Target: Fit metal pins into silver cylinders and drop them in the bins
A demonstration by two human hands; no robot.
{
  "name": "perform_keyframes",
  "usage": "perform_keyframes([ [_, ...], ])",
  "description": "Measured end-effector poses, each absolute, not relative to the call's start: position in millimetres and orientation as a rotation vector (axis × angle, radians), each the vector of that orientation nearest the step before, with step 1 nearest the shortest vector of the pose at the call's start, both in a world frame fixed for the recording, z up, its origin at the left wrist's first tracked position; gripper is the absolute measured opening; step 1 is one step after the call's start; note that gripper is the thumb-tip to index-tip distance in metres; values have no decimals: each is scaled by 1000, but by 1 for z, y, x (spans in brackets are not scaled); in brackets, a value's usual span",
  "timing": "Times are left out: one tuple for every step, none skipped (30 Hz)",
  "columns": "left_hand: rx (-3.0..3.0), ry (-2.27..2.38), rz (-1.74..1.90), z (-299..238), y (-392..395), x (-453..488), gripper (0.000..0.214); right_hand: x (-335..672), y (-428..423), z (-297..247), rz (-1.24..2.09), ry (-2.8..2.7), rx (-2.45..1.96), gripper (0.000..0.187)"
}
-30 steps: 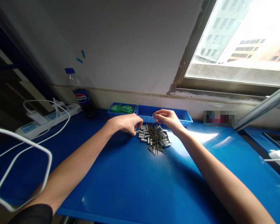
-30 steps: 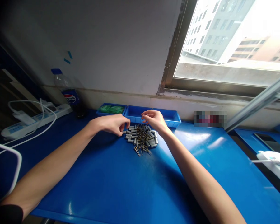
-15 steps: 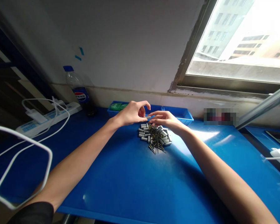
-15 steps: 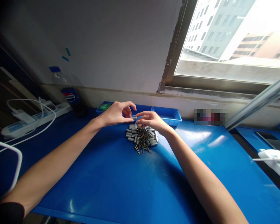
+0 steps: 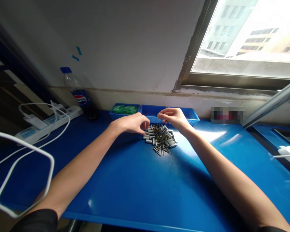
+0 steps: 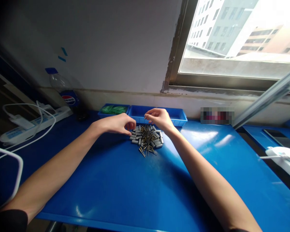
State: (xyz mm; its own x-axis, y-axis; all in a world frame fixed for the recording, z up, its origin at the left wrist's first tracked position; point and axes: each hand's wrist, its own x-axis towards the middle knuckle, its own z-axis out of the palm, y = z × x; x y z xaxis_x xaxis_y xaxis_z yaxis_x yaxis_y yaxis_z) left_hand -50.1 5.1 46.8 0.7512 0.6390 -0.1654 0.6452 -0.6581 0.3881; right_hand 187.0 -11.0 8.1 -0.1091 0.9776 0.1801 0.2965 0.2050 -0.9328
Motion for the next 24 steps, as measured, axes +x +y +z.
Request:
perform_keyframes([
  [2525, 965, -79, 46, 6, -50, 21, 188, -10, 8, 884, -1604, -1280, 27],
  [2529, 957, -120, 44, 7, -51, 22, 190, -10, 8, 818, -1624, -1321, 26],
  [2535, 953, -145, 43, 7, -51, 23, 190, -10, 8, 761, -1641, -1358, 26],
  [2538, 953, -160, 42, 7, -51, 23, 191, -10, 8, 710, -1652, -1388, 25],
  [2541, 958, -168, 41, 8, -51, 22, 191, -10, 9, 670, -1656, -1414, 24],
  [2544, 964, -167, 40, 8, -51, 21, 191, -11, 9, 640, -1658, -1436, 23],
  [2548, 968, -159, 39, 8, -51, 19, 191, -11, 9, 621, -1659, -1454, 22],
  [2555, 968, -143, 38, 8, -51, 17, 191, -11, 9, 609, -1658, -1467, 21],
  [2565, 963, -118, 37, 9, -51, 14, 190, -11, 9, 602, -1654, -1475, 20],
  [2576, 956, -87, 35, 9, -50, 11, 190, -11, 8, 597, -1646, -1480, 19],
  [2586, 947, -59, 34, 9, -50, 9, 190, -11, 7, 595, -1634, -1483, 18],
  [2595, 938, -37, 32, 9, -49, 7, 190, -10, 6, 593, -1620, -1483, 18],
  [2601, 929, -18, 30, 9, -49, 6, 190, -10, 6, 593, -1608, -1480, 18],
  [2603, 921, -3, 29, 9, -48, 7, 190, -9, 6, 595, -1600, -1477, 19],
  [2598, 913, 9, 28, 9, -48, 8, 190, -9, 6, 599, -1596, -1473, 19],
  [2589, 904, 20, 28, 9, -48, 9, 190, -9, 6, 604, -1594, -1468, 19],
  [2576, 895, 30, 28, 9, -49, 11, 190, -9, 7, 610, -1594, -1464, 19],
  [2562, 891, 46, 29, 9, -49, 13, 190, -10, 8, 620, -1595, -1459, 19],
  [2547, 890, 67, 31, 9, -51, 14, 190, -10, 9, 636, -1600, -1452, 19],
  [2535, 891, 97, 33, 9, -52, 15, 189, -10, 10, 656, -1609, -1444, 18],
  [2527, 891, 138, 36, 10, -53, 15, 189, -10, 11, 677, -1622, -1436, 18],
  [2523, 890, 188, 39, 10, -55, 14, 189, -10, 11, 698, -1638, -1429, 18],
  [2524, 888, 245, 42, 10, -56, 14, 188, -10, 10, 721, -1653, -1421, 18],
  [2528, 886, 306, 45, 9, -56, 13, 188, -10, 10, 749, -1664, -1413, 19],
])
